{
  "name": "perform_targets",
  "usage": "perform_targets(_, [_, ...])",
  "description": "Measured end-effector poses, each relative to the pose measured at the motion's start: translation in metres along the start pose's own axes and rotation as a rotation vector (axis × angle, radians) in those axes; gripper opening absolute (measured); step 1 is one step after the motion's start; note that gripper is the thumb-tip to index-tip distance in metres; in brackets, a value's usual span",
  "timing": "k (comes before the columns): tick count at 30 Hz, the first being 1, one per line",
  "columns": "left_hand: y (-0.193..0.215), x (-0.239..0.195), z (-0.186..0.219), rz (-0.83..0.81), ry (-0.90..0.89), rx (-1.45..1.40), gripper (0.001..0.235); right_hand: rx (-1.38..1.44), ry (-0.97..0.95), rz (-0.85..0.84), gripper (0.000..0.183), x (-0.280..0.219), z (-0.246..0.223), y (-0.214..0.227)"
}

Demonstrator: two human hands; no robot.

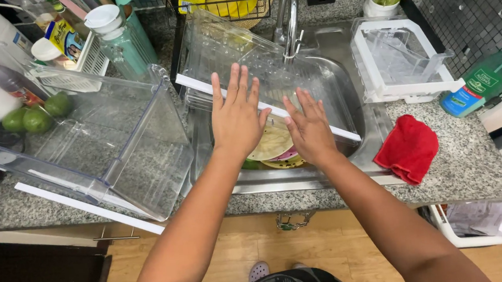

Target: The person removes a clear plastic drawer and a white shelf from a refrigerator. They place the drawer on the kitchen counter and then move to the sink to rinse the white shelf under running water. The person then returns to the refrigerator to remove another clear plastic drawer and places it on the counter.

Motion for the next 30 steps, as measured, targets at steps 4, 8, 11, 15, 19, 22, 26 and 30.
perform_targets(4, [-0.003, -0.007, 0.010, 0.004, 0.031, -0.027, 0.065, -0.035, -0.021, -0.008, 0.050, 0.003, -0.022, 0.021])
perform_targets(8, [-0.001, -0.014, 0.016, 0.010, 0.048, -0.073, 0.064, -0.096, -0.008, -0.009, 0.055, 0.002, -0.038, 0.038])
perform_targets(11, [0.002, -0.019, 0.021, 0.012, 0.064, -0.103, 0.063, -0.146, 0.001, -0.010, 0.058, -0.002, -0.049, 0.049])
perform_targets(15, [0.019, -0.029, 0.027, -0.005, 0.091, -0.180, 0.064, -0.190, 0.010, -0.025, 0.062, -0.012, -0.062, 0.065])
perform_targets(19, [0.038, -0.043, 0.031, 0.014, 0.107, -0.265, 0.065, -0.167, -0.020, -0.037, 0.064, -0.022, -0.077, 0.085])
perform_targets(22, [0.054, -0.052, 0.032, 0.026, 0.116, -0.332, 0.062, -0.176, -0.046, -0.034, 0.065, -0.026, -0.088, 0.099])
perform_targets(26, [0.065, -0.061, 0.034, 0.034, 0.116, -0.391, 0.059, -0.143, -0.067, -0.044, 0.067, -0.031, -0.096, 0.113])
perform_targets(30, [0.075, -0.067, 0.036, 0.022, 0.120, -0.423, 0.058, -0.131, -0.056, -0.028, 0.063, -0.034, -0.102, 0.125])
Point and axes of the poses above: each hand's wrist, its own x-axis towards the middle knuckle, its own y-axis out of the back of the hand, z = x × y, the point moved 2 cm from there along x, towards the middle knuckle, and after that the axes turned 12 degrees about y, right-handed, at the moved point
